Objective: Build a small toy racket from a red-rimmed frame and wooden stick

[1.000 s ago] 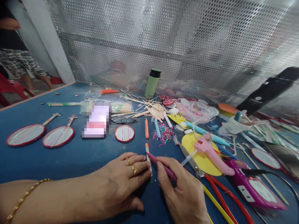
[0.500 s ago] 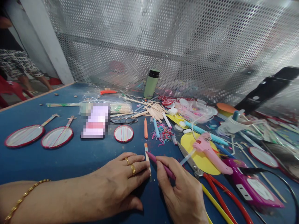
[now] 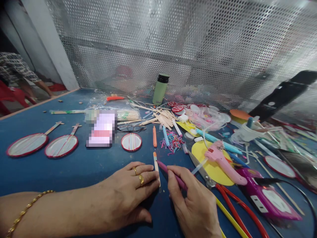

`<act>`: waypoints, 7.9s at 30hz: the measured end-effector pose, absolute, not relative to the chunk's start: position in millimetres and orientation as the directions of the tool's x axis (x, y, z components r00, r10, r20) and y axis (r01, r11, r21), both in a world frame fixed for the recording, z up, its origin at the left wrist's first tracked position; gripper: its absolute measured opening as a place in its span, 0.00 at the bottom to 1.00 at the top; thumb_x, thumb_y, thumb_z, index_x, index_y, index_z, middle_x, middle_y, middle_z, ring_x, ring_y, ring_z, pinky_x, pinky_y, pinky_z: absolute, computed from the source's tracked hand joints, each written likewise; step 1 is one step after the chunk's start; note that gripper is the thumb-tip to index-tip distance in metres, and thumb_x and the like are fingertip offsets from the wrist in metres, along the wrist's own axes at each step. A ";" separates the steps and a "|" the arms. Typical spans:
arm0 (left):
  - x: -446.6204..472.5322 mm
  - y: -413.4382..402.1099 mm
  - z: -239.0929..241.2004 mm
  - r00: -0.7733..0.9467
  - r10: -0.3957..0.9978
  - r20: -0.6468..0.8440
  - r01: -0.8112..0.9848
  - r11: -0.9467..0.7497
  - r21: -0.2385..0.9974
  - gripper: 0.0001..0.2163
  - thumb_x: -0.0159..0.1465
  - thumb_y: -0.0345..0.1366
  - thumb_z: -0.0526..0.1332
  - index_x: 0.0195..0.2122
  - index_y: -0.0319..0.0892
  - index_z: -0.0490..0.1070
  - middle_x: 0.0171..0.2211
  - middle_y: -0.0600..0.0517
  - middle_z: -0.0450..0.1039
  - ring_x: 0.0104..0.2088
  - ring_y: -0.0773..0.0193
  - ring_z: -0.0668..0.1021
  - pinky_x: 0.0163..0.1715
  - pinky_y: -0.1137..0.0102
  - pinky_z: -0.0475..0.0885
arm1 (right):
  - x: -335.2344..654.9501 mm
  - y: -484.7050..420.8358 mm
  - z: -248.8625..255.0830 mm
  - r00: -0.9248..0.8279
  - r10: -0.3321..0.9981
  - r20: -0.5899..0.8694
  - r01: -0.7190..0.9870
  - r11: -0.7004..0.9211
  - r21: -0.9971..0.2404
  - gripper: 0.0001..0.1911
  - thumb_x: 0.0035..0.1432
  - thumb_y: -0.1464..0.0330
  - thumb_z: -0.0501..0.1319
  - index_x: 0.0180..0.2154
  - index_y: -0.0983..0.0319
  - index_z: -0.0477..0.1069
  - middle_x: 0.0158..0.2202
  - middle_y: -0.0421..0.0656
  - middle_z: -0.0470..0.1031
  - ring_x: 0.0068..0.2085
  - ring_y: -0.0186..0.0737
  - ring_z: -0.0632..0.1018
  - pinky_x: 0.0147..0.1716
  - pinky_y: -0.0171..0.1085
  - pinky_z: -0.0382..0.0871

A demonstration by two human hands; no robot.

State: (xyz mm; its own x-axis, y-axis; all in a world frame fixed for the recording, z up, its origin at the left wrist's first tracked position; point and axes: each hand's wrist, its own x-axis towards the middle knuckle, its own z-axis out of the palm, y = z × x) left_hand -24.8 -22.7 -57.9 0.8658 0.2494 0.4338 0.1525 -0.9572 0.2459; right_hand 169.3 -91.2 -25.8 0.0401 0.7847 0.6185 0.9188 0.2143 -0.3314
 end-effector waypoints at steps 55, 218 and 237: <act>-27.2 -23.6 -50.2 0.879 0.262 0.398 0.152 -0.946 0.287 0.26 0.69 0.51 0.59 0.58 0.34 0.66 0.55 0.36 0.73 0.59 0.47 0.71 0.59 0.56 0.64 | 177.5 -97.3 -35.6 0.026 0.821 0.570 0.920 0.204 -0.335 0.07 0.67 0.64 0.58 0.40 0.54 0.75 0.32 0.34 0.81 0.28 0.31 0.82 0.31 0.25 0.74; -27.9 -25.1 -48.8 0.884 0.264 0.385 0.156 -0.944 0.290 0.26 0.69 0.50 0.59 0.58 0.32 0.66 0.56 0.37 0.72 0.60 0.48 0.71 0.61 0.56 0.62 | 171.7 -97.1 -31.9 -0.080 0.806 0.586 0.920 0.286 -0.267 0.07 0.68 0.66 0.56 0.40 0.54 0.73 0.33 0.33 0.82 0.32 0.31 0.83 0.32 0.26 0.74; -27.8 -24.7 -47.4 0.885 0.268 0.380 0.160 -0.943 0.291 0.26 0.70 0.50 0.58 0.58 0.32 0.67 0.57 0.38 0.72 0.60 0.49 0.71 0.61 0.57 0.61 | 173.2 -98.2 -31.1 -0.031 0.770 0.637 0.926 0.262 -0.271 0.07 0.68 0.66 0.56 0.39 0.54 0.73 0.32 0.30 0.81 0.29 0.28 0.82 0.31 0.24 0.71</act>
State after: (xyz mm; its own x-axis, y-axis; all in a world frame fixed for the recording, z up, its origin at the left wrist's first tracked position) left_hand -27.8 -24.7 -47.4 0.8852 0.2678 0.3804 0.1600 -0.9431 0.2914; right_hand 173.2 -98.2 -31.1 -0.0310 0.7699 0.6375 0.9261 0.2620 -0.2714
